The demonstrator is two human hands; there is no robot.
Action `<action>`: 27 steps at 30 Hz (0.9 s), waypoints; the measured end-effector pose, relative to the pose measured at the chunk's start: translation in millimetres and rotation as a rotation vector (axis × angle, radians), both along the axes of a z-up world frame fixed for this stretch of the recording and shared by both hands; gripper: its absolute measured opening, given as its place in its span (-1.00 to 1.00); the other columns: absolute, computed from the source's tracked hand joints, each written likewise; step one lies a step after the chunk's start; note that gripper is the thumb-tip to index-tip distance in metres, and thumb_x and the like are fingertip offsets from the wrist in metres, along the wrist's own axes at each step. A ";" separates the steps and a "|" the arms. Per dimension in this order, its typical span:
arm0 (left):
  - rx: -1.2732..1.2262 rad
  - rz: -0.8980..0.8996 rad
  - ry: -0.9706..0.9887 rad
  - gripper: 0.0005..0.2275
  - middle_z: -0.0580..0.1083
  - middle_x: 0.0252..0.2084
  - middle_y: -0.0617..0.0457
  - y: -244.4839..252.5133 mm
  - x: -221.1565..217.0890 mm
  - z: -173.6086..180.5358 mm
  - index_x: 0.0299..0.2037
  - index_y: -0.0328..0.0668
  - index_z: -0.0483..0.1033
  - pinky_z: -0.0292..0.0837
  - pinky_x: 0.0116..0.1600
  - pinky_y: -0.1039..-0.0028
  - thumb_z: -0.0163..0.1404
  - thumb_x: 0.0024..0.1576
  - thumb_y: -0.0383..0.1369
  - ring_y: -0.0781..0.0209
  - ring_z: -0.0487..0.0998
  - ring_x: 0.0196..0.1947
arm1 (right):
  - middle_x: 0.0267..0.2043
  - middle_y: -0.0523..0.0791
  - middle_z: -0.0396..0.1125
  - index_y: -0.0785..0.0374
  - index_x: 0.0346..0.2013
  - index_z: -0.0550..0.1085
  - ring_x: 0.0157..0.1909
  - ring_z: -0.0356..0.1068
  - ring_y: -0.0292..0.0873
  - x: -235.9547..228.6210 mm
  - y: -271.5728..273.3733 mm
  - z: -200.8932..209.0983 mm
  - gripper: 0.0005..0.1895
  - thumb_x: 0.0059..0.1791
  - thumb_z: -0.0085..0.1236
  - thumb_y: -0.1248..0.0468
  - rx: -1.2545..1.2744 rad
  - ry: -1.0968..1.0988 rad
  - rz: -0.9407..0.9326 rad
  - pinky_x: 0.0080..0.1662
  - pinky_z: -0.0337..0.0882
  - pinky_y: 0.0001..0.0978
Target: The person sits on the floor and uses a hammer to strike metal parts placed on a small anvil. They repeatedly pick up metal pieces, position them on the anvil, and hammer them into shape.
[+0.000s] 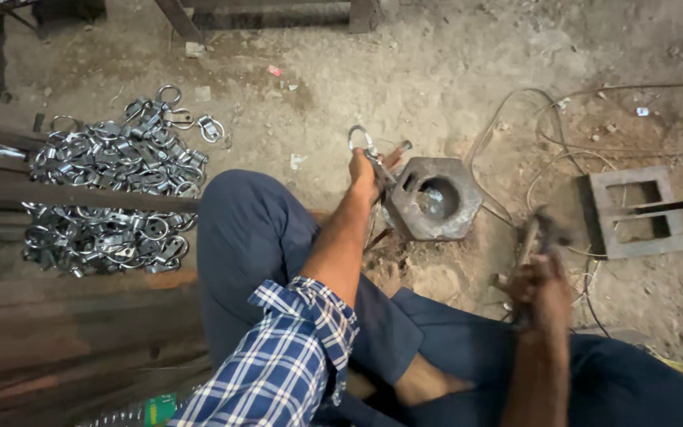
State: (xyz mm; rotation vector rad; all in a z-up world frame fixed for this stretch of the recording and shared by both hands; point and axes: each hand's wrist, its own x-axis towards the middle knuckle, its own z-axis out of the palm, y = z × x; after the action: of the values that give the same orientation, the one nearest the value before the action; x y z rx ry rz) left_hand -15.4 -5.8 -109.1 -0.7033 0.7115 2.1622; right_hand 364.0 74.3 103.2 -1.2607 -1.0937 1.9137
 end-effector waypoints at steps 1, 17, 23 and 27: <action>0.028 -0.003 0.001 -0.64 0.35 -0.37 -0.17 -0.7 0.1 -4.7 -0.30 -0.34 0.26 0.63 -0.09 -0.14 -0.35 0.28 -0.13 -0.47 0.58 -0.23 | -0.42 -0.20 0.16 0.17 0.08 0.31 -0.56 0.08 -0.36 -0.8 4.4 12.2 -0.81 0.22 -0.01 0.19 0.106 -0.054 -0.035 -0.55 0.09 -0.50; 0.164 -0.170 -0.205 -0.68 0.43 -0.33 -0.33 -18.9 -16.7 -12.7 -0.36 -0.40 0.25 0.60 -0.11 -0.15 -0.35 0.27 -0.24 -0.44 0.65 -0.19 | -0.39 -0.22 0.13 0.15 0.22 0.26 -0.56 0.03 -0.40 -10.5 -19.4 41.6 -0.73 0.21 -0.08 0.29 -0.022 0.050 0.093 -0.53 0.08 -0.56; 0.121 -0.176 -0.222 -0.69 0.42 -0.35 -0.30 -25.7 -22.0 -28.5 -0.34 -0.39 0.27 0.61 -0.14 -0.09 -0.32 0.28 -0.25 -0.38 0.64 -0.24 | -0.39 -0.21 0.12 -0.03 0.23 0.18 -0.50 0.10 -0.38 -12.4 -36.2 29.2 -0.68 0.19 -0.11 0.29 0.080 -0.001 -0.151 -0.48 0.17 -0.51; 0.099 -0.208 -0.227 -0.69 0.42 -0.36 -0.28 -25.4 -30.0 -37.1 -0.33 -0.39 0.28 0.62 -0.17 -0.05 -0.30 0.30 -0.25 -0.34 0.64 -0.27 | -0.36 -0.21 0.15 0.14 0.18 0.21 -0.49 0.10 -0.37 -5.1 -86.1 10.9 -0.74 0.20 -0.07 0.30 -0.108 0.017 0.082 -0.49 0.14 -0.50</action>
State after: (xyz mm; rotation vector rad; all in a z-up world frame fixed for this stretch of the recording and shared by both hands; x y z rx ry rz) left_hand -45.4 -31.2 -146.2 -0.7716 0.5297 1.8794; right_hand 358.8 -11.8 114.1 -1.2732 -1.0606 2.0652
